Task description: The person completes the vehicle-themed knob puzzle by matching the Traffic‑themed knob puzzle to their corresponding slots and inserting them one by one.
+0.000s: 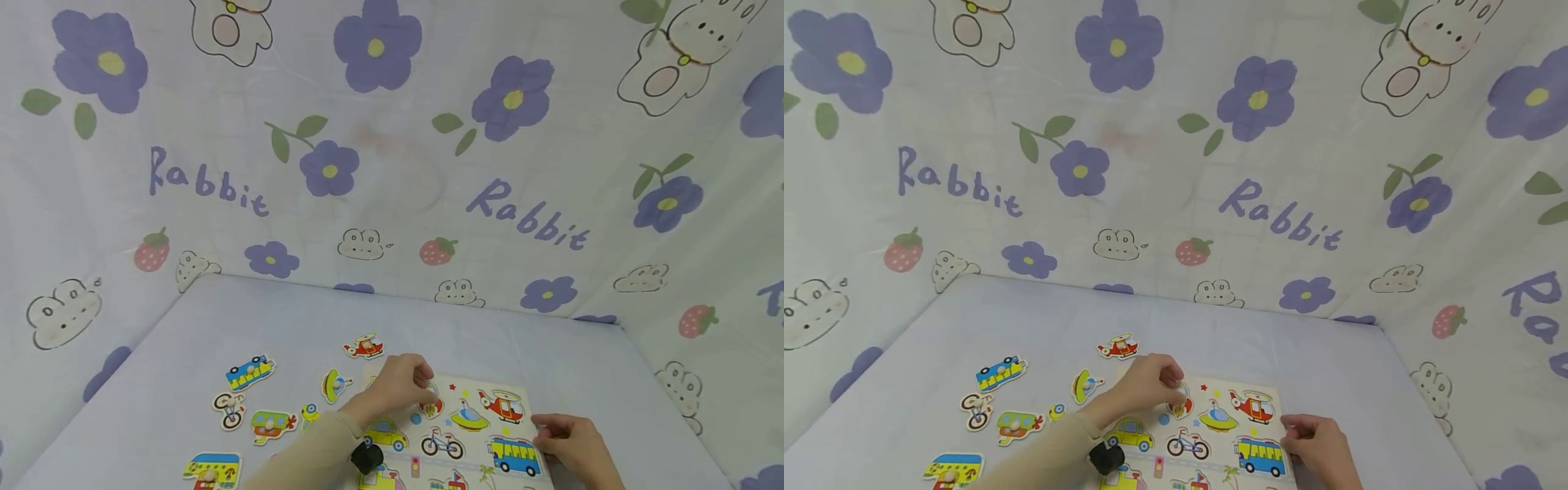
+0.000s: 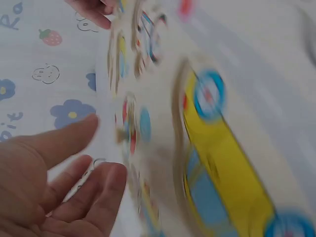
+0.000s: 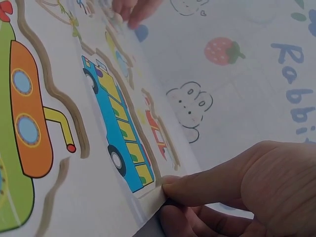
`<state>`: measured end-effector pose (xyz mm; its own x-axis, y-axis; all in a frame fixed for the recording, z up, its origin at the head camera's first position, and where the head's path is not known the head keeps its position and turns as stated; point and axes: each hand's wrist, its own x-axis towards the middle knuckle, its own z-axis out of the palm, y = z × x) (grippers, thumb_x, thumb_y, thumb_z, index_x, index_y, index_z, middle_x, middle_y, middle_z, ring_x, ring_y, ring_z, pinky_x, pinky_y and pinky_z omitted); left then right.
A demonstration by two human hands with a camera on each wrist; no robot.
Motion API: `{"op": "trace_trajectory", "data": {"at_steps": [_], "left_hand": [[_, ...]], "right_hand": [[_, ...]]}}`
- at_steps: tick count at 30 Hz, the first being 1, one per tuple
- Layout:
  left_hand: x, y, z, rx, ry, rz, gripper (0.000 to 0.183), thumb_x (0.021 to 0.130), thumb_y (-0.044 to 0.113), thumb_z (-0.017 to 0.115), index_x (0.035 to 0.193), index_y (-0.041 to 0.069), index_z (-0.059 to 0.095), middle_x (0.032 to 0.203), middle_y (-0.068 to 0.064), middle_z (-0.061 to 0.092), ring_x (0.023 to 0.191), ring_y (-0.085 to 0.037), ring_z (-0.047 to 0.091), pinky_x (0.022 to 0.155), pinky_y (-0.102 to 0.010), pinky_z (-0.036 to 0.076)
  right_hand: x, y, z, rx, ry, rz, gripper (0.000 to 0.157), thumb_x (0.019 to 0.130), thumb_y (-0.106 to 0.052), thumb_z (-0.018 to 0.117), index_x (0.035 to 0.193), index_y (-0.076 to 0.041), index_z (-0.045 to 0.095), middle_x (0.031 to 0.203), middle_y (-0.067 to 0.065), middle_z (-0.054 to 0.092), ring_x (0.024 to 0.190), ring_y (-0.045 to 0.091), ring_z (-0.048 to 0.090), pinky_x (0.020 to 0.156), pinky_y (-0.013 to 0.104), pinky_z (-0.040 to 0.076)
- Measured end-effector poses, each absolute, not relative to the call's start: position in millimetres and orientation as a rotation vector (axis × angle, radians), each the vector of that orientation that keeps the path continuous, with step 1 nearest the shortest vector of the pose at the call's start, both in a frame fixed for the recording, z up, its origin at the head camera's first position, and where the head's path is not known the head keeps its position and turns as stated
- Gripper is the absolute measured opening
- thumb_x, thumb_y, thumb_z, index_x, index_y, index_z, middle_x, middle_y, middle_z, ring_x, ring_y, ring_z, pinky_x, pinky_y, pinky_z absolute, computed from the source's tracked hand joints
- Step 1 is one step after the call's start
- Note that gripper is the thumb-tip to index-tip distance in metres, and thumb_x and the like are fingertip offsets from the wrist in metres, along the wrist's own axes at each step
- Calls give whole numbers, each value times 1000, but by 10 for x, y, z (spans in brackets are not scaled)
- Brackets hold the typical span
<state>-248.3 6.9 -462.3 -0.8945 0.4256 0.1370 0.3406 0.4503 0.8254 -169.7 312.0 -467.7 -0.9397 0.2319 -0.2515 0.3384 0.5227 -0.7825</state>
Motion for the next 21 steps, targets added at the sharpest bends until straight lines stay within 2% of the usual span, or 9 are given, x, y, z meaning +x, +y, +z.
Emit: {"op": "trace_trajectory", "data": {"at_steps": [4,8,14,21], "left_hand": [[-2504,-270,-4503,837,2617,1364,27,83,17,80,105,6,69,102,-4,67,93,-18,61,81,-31,48],[-2577,-775,-4413,925,2619,1280,26,86,21,78,108,11,70,106,-2,67,98,-20,61,80,-32,51],[-2677,-1356,-4454,839,2596,1284,24,86,14,78,108,6,70,104,-7,69,92,-18,63,79,-31,54],[-2723,-1557,-4645,769,2477,1362,26,83,10,81,105,3,71,99,-7,70,86,-16,66,77,-29,54]], "right_hand": [[-1682,3118,-4674,503,2639,-1403,41,75,8,74,116,8,66,82,12,59,74,26,56,68,35,57],[-1681,3117,-4666,508,2647,-1397,42,75,8,75,116,8,67,82,12,59,74,26,56,68,34,57],[-1696,3135,-4692,484,2668,-1369,41,76,7,75,116,8,66,82,11,60,75,25,56,67,34,56],[-1699,3149,-4730,452,2691,-1369,39,77,7,74,115,10,66,80,9,60,73,24,56,66,35,56]]}}
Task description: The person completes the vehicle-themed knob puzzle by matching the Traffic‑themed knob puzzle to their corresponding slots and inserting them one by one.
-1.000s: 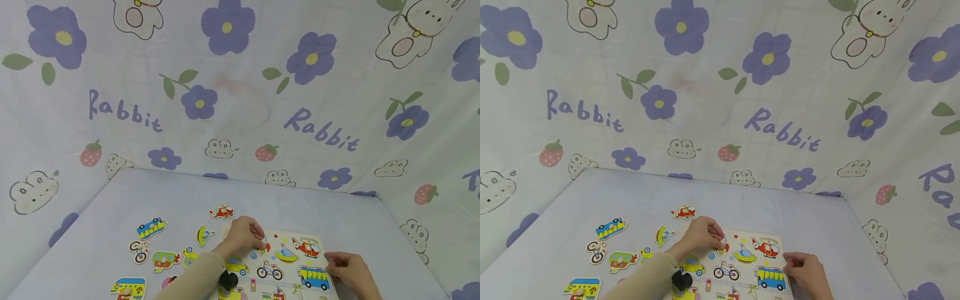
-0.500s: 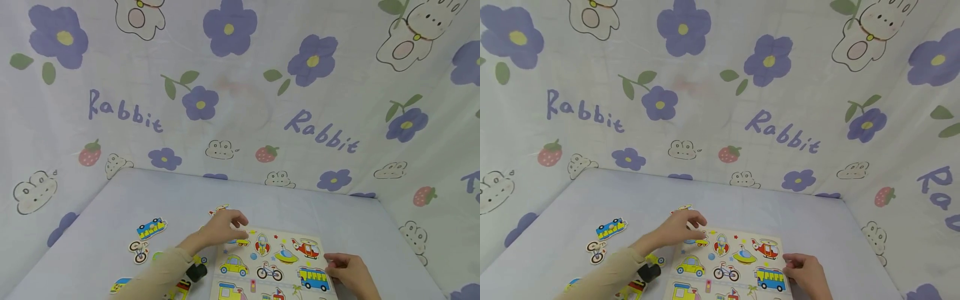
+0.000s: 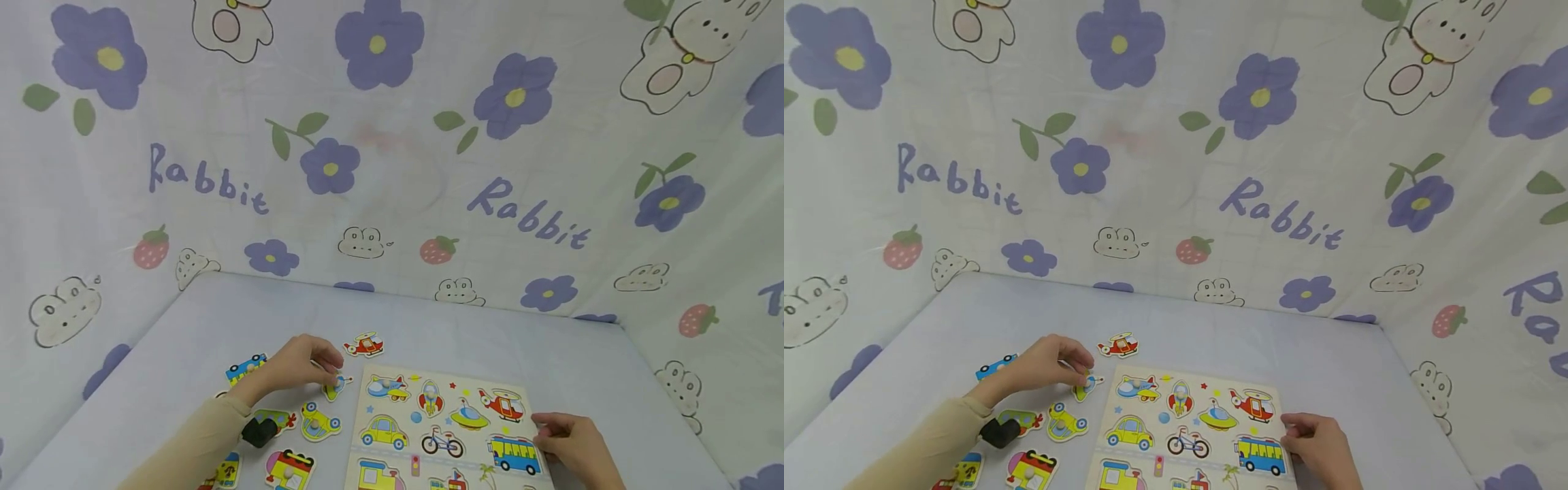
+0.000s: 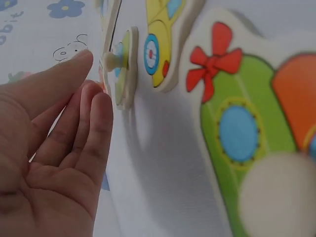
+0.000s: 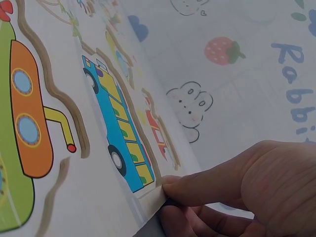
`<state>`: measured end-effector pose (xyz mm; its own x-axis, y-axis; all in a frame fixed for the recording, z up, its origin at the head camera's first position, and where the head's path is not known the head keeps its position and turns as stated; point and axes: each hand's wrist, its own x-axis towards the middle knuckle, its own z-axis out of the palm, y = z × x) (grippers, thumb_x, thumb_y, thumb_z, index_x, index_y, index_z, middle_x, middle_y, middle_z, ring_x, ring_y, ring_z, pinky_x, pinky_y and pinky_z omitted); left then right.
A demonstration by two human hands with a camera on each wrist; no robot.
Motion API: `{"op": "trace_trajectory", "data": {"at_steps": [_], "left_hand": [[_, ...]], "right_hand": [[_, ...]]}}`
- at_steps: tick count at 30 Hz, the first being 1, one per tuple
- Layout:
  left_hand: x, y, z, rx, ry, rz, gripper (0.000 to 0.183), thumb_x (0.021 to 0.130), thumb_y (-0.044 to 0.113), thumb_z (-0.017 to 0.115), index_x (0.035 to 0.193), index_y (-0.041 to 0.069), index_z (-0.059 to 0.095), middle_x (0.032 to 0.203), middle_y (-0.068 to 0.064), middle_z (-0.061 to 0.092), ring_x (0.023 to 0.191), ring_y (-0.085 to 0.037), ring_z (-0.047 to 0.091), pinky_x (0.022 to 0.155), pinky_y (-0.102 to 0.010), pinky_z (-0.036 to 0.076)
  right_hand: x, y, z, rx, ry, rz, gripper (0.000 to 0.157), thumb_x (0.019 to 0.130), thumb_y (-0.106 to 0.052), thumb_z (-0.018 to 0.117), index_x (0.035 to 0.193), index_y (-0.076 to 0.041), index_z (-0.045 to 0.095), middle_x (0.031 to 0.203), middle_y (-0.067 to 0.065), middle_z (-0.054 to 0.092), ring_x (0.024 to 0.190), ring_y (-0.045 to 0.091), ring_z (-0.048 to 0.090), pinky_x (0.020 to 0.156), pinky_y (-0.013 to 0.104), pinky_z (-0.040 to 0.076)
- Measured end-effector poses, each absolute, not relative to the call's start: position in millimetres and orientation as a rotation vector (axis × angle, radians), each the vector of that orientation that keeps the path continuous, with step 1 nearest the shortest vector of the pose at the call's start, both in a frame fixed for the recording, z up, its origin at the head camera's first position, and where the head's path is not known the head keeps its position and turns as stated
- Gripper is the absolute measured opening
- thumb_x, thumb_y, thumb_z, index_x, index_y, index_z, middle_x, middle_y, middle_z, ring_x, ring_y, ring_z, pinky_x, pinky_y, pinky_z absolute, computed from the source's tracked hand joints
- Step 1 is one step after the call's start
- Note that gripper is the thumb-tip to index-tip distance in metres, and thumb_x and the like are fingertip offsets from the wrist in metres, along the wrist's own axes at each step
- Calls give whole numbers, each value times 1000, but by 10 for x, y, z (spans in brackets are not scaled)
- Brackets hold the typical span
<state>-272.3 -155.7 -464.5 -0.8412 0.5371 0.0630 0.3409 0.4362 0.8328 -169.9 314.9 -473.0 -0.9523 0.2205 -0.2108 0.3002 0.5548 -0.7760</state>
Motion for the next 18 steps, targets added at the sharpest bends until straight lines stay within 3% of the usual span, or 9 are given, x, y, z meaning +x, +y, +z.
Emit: {"op": "trace_trajectory", "data": {"at_steps": [18], "left_hand": [[-2722,-1534,-4738,712,2425,1353,14,80,5,82,93,7,74,86,-1,71,79,-17,67,73,-29,54]], "right_hand": [[-1695,3138,-4713,473,2672,-1383,40,77,7,74,116,9,66,82,11,60,74,25,56,67,35,57]]}}
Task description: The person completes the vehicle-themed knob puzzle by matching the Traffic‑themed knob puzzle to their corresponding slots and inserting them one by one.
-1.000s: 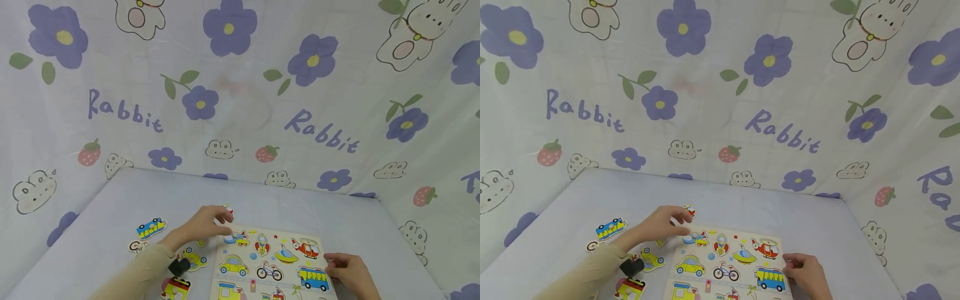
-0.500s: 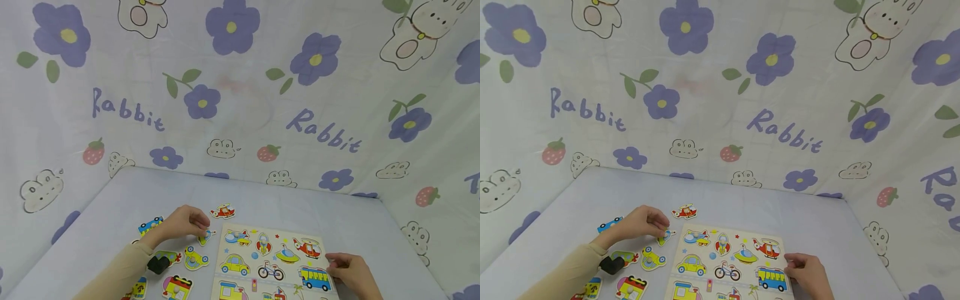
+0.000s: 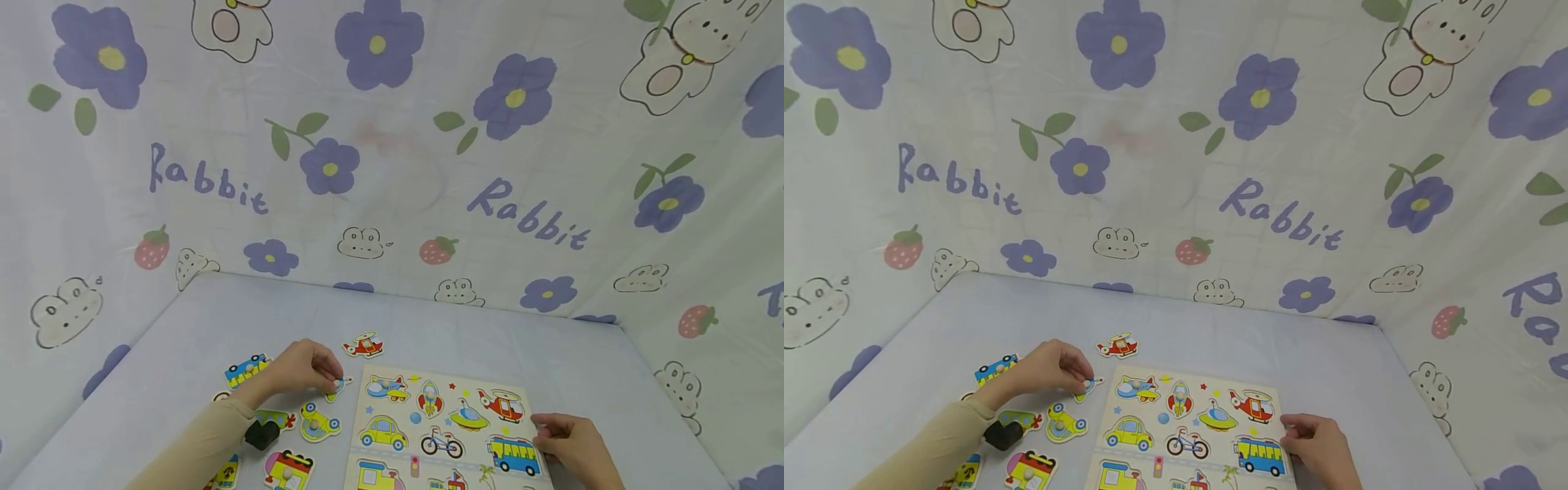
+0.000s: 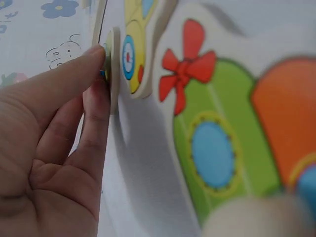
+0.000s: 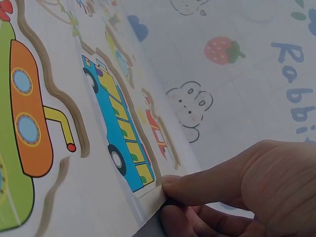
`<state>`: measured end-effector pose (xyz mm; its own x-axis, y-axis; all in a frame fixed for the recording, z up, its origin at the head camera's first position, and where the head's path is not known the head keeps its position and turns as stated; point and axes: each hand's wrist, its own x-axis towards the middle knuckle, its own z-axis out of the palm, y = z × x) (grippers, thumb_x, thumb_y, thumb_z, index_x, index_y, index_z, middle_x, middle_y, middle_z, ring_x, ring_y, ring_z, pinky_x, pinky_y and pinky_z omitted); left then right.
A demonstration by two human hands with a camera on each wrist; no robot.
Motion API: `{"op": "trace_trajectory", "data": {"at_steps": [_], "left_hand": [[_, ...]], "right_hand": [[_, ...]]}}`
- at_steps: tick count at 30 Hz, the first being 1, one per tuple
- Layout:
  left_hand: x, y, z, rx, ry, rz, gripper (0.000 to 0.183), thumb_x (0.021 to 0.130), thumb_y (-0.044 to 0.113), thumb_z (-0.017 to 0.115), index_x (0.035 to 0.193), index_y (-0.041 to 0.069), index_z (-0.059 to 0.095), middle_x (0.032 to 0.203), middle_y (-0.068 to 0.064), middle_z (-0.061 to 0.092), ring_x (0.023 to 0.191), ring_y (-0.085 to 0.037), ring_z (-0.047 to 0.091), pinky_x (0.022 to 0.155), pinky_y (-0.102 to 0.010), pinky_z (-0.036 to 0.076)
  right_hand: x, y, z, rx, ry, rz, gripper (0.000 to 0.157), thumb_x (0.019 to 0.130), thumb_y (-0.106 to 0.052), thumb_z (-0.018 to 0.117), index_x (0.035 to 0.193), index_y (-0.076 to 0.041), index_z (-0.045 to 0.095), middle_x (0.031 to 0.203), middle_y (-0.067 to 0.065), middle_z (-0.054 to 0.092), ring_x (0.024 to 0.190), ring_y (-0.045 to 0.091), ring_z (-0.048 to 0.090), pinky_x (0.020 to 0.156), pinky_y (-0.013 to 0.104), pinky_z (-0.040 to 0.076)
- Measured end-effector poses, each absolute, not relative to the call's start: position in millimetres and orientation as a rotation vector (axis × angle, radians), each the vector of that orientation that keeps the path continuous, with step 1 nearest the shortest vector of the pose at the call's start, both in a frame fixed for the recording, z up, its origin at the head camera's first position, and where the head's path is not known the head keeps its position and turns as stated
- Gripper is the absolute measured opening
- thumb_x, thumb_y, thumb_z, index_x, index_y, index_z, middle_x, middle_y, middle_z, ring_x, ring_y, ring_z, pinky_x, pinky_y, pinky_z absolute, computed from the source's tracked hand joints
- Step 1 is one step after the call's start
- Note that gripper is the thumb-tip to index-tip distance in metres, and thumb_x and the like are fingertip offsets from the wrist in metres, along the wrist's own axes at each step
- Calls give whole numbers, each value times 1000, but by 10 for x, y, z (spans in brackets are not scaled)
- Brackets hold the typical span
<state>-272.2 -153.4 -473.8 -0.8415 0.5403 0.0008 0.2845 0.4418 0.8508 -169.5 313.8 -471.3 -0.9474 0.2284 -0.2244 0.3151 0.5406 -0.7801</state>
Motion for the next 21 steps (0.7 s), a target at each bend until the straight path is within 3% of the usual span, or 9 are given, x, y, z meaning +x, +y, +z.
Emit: {"op": "trace_trajectory", "data": {"at_steps": [21], "left_hand": [[-2736,-1521,-4754,754,2476,1307,10,80,6,82,86,10,76,79,4,71,73,-16,66,69,-29,54]], "right_hand": [[-1695,3134,-4700,499,2644,-1391,42,76,9,73,117,8,65,81,12,60,73,25,56,67,35,56]]}}
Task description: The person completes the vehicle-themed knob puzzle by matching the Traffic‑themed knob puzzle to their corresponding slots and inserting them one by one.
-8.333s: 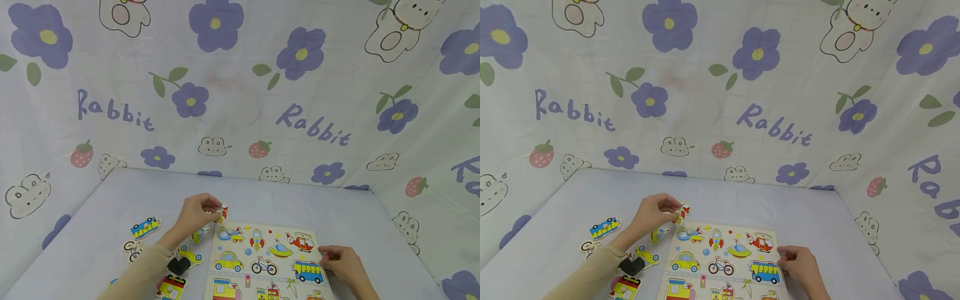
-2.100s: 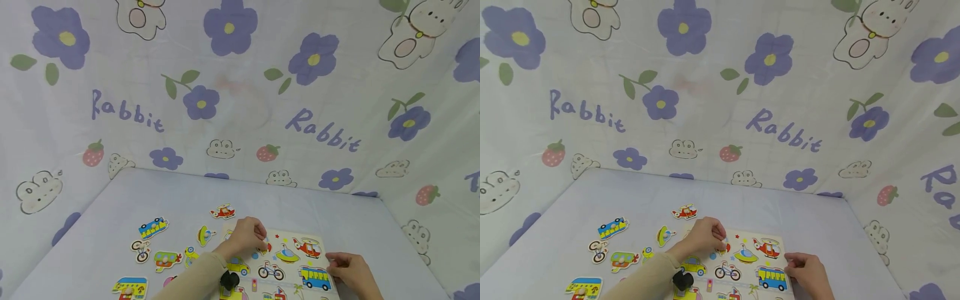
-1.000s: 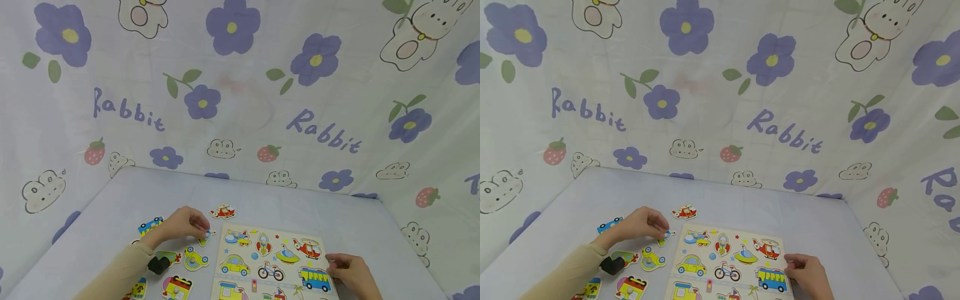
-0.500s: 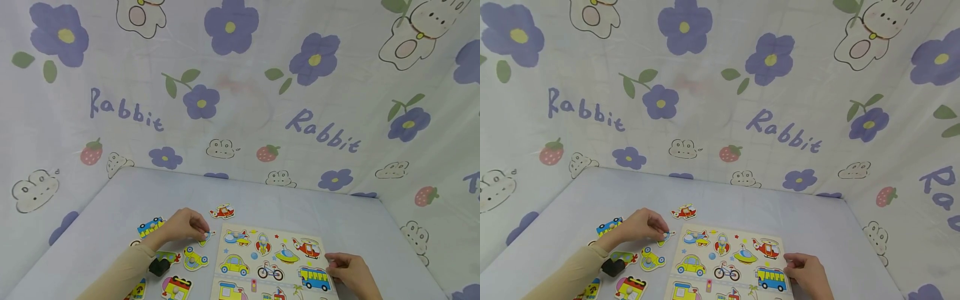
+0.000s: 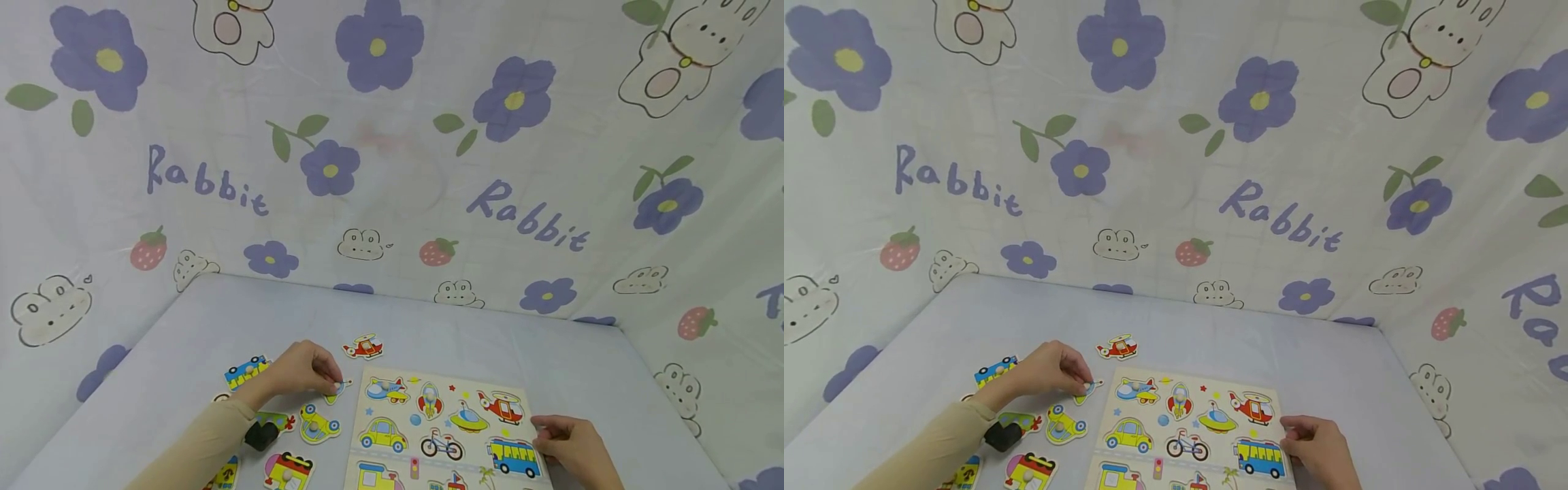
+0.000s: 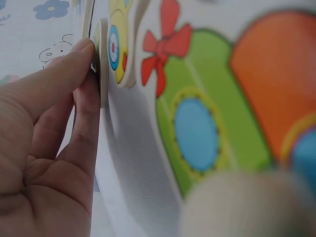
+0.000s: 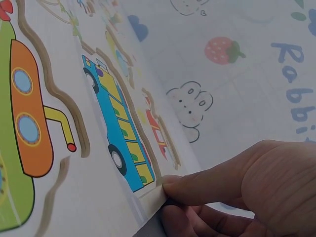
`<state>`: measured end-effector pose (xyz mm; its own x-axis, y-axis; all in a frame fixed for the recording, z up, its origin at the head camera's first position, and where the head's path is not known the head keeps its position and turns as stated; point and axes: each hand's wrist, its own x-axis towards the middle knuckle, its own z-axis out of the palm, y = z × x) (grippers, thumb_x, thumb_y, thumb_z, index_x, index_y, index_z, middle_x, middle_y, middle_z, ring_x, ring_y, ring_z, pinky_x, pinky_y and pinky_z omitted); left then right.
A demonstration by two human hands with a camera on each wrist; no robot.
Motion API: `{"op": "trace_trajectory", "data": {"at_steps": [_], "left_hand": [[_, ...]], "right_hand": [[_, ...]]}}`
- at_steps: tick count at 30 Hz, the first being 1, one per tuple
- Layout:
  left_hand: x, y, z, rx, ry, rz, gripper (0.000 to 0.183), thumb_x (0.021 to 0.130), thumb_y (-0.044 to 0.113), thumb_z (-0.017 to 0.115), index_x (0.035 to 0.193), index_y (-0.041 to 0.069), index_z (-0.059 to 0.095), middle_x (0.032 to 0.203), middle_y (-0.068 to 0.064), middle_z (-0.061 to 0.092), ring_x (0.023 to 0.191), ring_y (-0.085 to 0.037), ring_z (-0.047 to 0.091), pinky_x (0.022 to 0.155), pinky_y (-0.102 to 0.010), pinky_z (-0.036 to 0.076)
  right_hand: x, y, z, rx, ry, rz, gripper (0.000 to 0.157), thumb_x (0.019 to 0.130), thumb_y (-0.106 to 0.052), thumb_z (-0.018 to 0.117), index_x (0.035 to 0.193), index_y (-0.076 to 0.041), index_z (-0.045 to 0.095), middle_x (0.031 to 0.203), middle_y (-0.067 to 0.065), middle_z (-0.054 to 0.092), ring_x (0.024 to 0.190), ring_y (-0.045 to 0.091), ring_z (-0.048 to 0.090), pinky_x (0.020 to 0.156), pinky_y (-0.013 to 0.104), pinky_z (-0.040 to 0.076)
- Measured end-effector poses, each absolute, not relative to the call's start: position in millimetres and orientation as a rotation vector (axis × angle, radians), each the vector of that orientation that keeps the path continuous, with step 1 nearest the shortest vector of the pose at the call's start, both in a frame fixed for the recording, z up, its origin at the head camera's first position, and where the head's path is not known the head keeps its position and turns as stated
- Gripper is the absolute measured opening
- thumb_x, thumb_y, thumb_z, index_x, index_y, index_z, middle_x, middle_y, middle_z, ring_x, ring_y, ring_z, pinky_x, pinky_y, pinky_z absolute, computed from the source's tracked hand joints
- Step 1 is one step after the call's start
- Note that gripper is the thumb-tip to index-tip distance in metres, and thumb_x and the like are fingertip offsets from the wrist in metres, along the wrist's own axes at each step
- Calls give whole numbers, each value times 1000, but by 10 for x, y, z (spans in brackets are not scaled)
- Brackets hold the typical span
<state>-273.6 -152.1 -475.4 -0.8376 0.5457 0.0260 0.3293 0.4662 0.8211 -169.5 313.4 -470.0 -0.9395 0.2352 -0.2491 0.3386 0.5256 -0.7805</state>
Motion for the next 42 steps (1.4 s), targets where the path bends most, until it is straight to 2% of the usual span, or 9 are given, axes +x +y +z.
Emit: {"op": "trace_trajectory", "data": {"at_steps": [21,28,37,42], "left_hand": [[-2733,-1579,-4729,704,2577,1307,9,82,12,81,86,15,75,80,7,70,72,-14,65,68,-30,52],[-2657,-1559,-4629,656,2620,1437,10,82,16,82,89,15,74,80,8,70,74,-14,66,71,-35,52],[-2517,-1425,-4548,497,2673,1602,10,80,13,83,87,11,75,77,4,71,70,-14,68,67,-34,53],[-2454,-1313,-4558,478,2703,1659,10,79,13,84,85,12,76,76,5,71,69,-13,67,63,-31,54]], "right_hand": [[-1695,3138,-4724,498,2633,-1407,41,76,10,73,116,9,66,81,11,60,73,25,56,68,35,56],[-1705,3127,-4707,502,2645,-1390,41,76,10,73,117,9,65,80,11,60,73,25,57,67,35,56],[-1706,3123,-4706,500,2657,-1375,41,76,10,73,116,9,66,80,11,60,72,25,56,66,35,56],[-1703,3122,-4706,496,2658,-1374,40,77,10,73,116,10,65,80,11,60,72,25,56,66,35,56]]}}
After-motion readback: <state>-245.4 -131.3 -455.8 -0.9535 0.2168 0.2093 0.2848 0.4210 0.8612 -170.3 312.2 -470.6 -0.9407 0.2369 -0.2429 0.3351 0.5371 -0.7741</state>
